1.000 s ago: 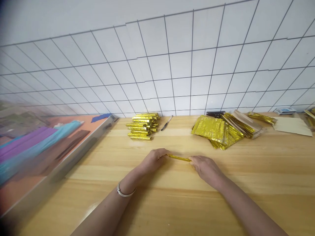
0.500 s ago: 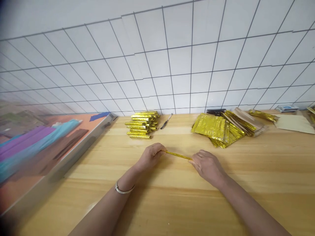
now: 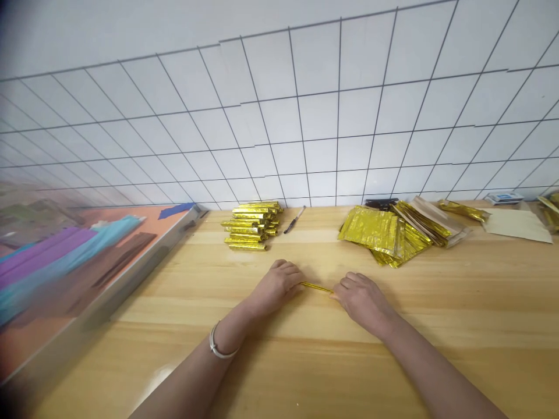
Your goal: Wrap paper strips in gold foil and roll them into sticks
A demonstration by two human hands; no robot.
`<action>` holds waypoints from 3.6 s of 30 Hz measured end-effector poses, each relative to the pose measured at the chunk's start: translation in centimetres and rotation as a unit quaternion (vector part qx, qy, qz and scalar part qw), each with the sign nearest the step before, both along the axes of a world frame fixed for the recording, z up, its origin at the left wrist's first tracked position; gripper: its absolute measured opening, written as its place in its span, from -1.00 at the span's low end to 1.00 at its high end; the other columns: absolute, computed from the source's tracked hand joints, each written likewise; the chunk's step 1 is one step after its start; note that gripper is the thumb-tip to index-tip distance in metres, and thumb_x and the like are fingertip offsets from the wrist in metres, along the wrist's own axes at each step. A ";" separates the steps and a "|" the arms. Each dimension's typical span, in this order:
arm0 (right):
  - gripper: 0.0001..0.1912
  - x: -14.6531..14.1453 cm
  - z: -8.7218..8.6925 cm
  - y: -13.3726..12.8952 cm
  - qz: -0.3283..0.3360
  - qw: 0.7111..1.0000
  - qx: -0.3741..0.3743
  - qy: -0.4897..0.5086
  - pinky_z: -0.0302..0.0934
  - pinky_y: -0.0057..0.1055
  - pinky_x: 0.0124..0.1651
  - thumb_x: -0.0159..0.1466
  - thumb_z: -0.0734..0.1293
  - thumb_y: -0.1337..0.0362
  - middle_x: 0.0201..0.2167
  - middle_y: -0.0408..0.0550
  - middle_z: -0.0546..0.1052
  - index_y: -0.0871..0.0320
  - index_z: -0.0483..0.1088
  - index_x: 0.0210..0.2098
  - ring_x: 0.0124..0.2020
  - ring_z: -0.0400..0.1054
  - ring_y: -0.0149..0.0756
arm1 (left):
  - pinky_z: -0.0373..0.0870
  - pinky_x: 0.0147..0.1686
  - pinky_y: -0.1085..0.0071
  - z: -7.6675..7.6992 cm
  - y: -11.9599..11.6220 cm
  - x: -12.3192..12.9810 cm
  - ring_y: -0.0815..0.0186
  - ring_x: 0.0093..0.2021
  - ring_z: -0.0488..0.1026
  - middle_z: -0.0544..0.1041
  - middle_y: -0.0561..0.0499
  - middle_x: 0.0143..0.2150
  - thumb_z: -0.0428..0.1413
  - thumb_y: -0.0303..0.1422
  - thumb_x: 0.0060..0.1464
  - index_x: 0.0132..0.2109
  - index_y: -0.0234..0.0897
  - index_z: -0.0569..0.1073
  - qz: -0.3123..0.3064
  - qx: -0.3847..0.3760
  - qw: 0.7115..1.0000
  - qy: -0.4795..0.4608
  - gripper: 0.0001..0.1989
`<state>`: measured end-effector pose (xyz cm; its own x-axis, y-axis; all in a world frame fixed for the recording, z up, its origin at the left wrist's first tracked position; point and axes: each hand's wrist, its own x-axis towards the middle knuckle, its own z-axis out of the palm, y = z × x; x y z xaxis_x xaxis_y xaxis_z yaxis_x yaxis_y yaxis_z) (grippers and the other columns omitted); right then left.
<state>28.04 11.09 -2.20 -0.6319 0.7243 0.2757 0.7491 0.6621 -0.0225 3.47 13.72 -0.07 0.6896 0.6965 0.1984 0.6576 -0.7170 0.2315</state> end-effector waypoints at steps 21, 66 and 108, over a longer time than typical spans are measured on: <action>-0.78 -2.6 0.2 -1.0 -0.017 0.999 -0.045 0.010 0.03 -0.36 -0.25 0.13 0.17 0.59 -0.47 -0.07 0.37 0.17 0.27 -0.49 -0.35 0.16 -0.28 | 0.11 -0.26 0.29 -0.5 -2.3 4.0 0.26 -0.32 0.29 0.43 -0.01 -0.40 0.02 -0.54 -0.01 -0.36 -0.29 0.34 -0.004 0.040 0.998 0.051 -0.92; -0.81 0.8 0.2 0.0 -0.039 0.998 -0.044 0.022 0.02 -0.40 -0.28 0.28 0.13 0.41 -0.48 -0.11 0.39 0.15 0.28 -0.43 -0.36 0.19 -0.32 | 0.16 -0.21 0.38 -0.7 0.0 -0.7 0.33 -0.35 0.41 0.50 0.02 -0.40 -0.03 -0.42 0.15 -0.28 -0.26 0.44 0.039 -0.035 0.997 -0.050 -0.85; -0.76 -0.5 -0.1 0.2 -0.073 0.990 0.113 -0.040 0.08 -0.25 -0.16 0.25 0.19 0.34 -0.20 0.10 0.45 0.22 0.34 -0.11 -0.14 0.25 -0.12 | 0.16 -0.22 0.39 -1.2 0.6 -0.6 0.36 -0.33 0.36 0.46 0.03 -0.38 -0.05 -0.43 0.18 -0.22 -0.28 0.38 -0.012 0.078 0.997 -0.006 -0.88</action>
